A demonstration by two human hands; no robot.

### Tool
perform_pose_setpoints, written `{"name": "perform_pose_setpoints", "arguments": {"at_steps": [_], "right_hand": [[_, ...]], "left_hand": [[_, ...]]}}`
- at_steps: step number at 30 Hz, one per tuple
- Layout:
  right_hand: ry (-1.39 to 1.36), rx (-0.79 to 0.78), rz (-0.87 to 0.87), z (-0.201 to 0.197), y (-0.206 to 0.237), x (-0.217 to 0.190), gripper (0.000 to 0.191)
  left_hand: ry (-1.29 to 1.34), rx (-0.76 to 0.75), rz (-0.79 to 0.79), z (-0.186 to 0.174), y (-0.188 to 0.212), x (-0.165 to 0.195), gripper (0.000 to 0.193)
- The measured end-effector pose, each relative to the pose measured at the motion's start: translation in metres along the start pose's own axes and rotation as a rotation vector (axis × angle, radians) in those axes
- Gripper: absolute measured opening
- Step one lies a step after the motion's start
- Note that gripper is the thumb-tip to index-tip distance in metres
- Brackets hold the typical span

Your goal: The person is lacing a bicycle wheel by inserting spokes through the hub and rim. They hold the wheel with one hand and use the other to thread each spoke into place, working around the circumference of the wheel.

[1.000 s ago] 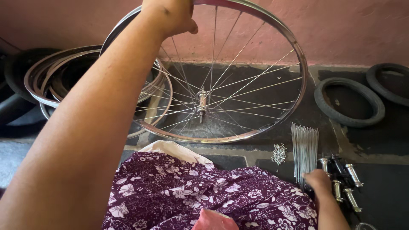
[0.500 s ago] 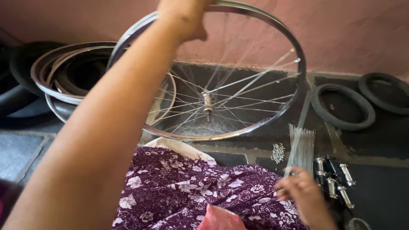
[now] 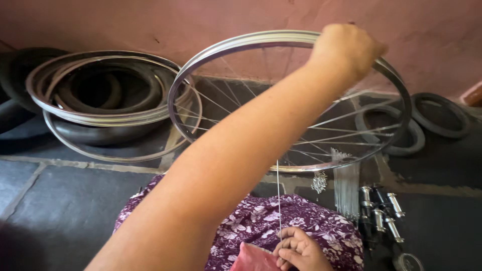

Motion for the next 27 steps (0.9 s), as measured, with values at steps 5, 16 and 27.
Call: {"name": "perform_pose_setpoints", "arguments": {"at_steps": [5, 16, 27], "right_hand": [[-0.005, 0.027, -0.013, 0.003, 0.006, 0.0, 0.047], [-0.053, 0.016, -0.049, 0.036, 0.013, -0.042, 0.05], [-0.213, 0.068, -0.034, 0.069, -0.001, -0.111, 0.045]], "left_hand": [[-0.018, -0.015, 0.065, 0.01, -0.004, 0.032, 0.028], [0.067, 0.037, -0.006, -0.024, 0.026, -0.082, 0.022], [0.093, 0.197, -0.001, -0.053, 0.075, -0.149, 0.011]]}}
Point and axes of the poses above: each hand's wrist, its own y-axis away from the middle knuckle, its own z-axis out of the palm, x = y × z, the point moved 7 cm from there along -y, towards the middle knuckle, and after that the axes turned 7 degrees about y, right-handed, at the moved point
